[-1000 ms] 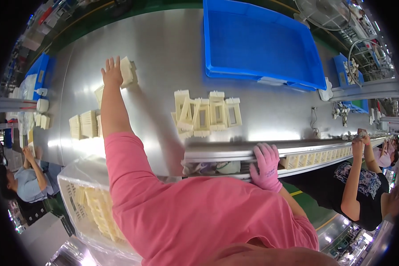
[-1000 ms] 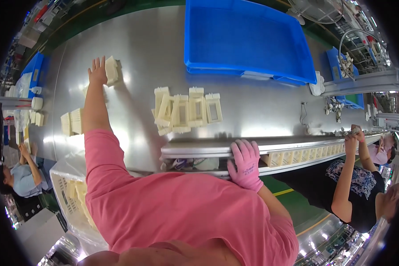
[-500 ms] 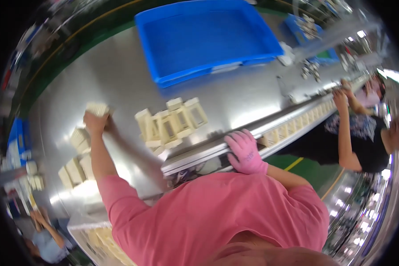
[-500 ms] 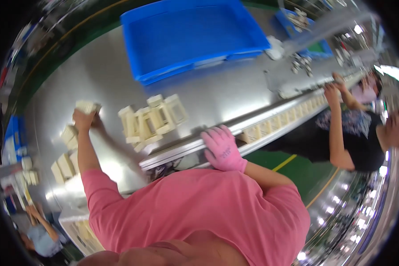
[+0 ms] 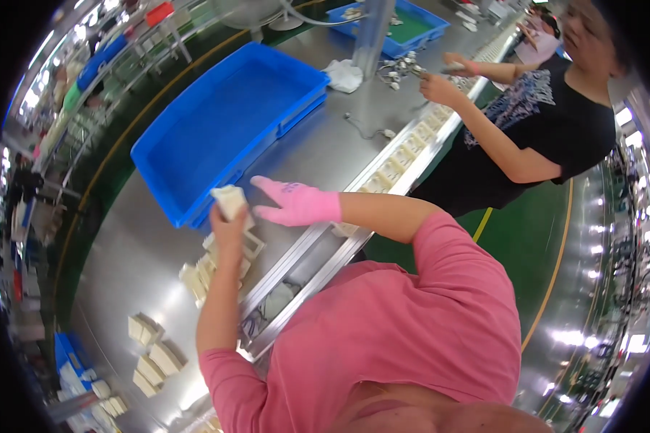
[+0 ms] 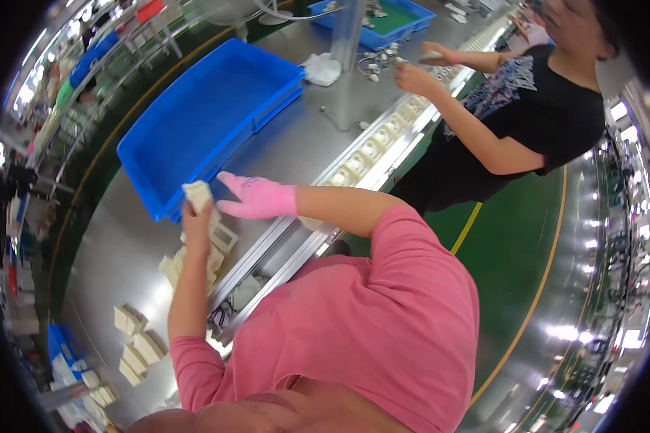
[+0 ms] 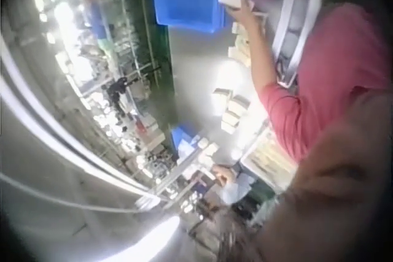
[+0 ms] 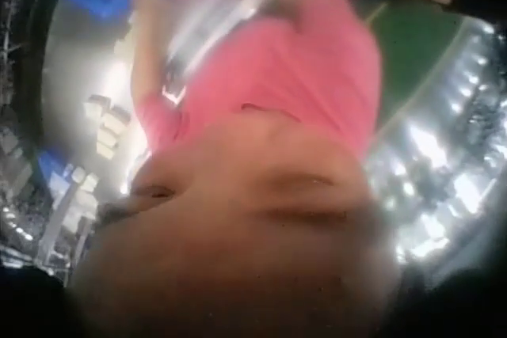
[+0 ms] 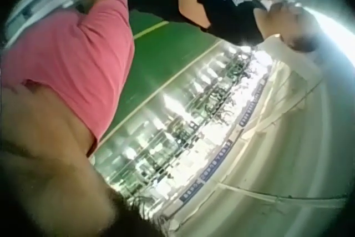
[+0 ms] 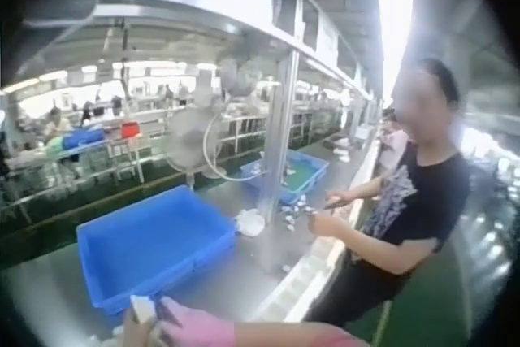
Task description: The person assembles plastic housing components by hand, taking them from a plastic bin and fitting them together on an assembly tray.
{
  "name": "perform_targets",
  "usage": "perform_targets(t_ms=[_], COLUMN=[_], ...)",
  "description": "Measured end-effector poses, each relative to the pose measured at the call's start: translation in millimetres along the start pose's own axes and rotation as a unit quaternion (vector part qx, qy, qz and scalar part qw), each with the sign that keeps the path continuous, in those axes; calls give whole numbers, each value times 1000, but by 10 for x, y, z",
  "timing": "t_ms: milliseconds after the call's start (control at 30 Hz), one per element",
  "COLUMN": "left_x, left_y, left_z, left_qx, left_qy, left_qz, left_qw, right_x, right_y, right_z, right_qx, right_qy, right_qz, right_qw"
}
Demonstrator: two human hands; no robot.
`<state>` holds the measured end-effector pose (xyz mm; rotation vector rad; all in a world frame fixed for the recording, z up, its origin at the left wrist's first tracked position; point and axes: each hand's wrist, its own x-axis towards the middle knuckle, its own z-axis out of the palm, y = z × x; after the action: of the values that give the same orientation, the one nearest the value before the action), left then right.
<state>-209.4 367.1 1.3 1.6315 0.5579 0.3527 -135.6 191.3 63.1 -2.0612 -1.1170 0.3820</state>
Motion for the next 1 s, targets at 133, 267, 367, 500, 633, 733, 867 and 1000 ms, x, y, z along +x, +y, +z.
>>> perform_targets(t_ms=[133, 267, 367, 500, 633, 733, 867, 1000], left_x=[89, 276, 203, 276, 245, 131, 381, 248], left_y=[-214, -444, -333, -445, -255, -113, -344, 173], left_z=[769, 1059, 1012, 380, -190, -440, -845, -774], left_qx=[-213, 7, 176, 467, 542, 599, 576, 526], left_qy=[-131, -255, -331, -227, -188, -161, -113, -65], left_qz=[-133, -272, -120, 199, 230, 226, 287, 224], left_qw=[959, 928, 919, 831, 786, 751, 757, 818], right_x=[348, 615, 682, 591, 637, 553, 565, 566], right_y=[210, 1123, 1491, 1175, 1235, 1608, 1716, 1376], right_z=[-132, 145, 319, 108, -257, -200, -94, -400], right_qx=[-36, -188, -383, -172, -203, -163, -215, -265], right_qy=[-59, -96, -245, -113, -94, -161, -167, -182], right_qz=[109, 74, -70, 152, 103, 166, 171, 158], right_qw=[992, 975, 888, 967, 969, 959, 947, 934])
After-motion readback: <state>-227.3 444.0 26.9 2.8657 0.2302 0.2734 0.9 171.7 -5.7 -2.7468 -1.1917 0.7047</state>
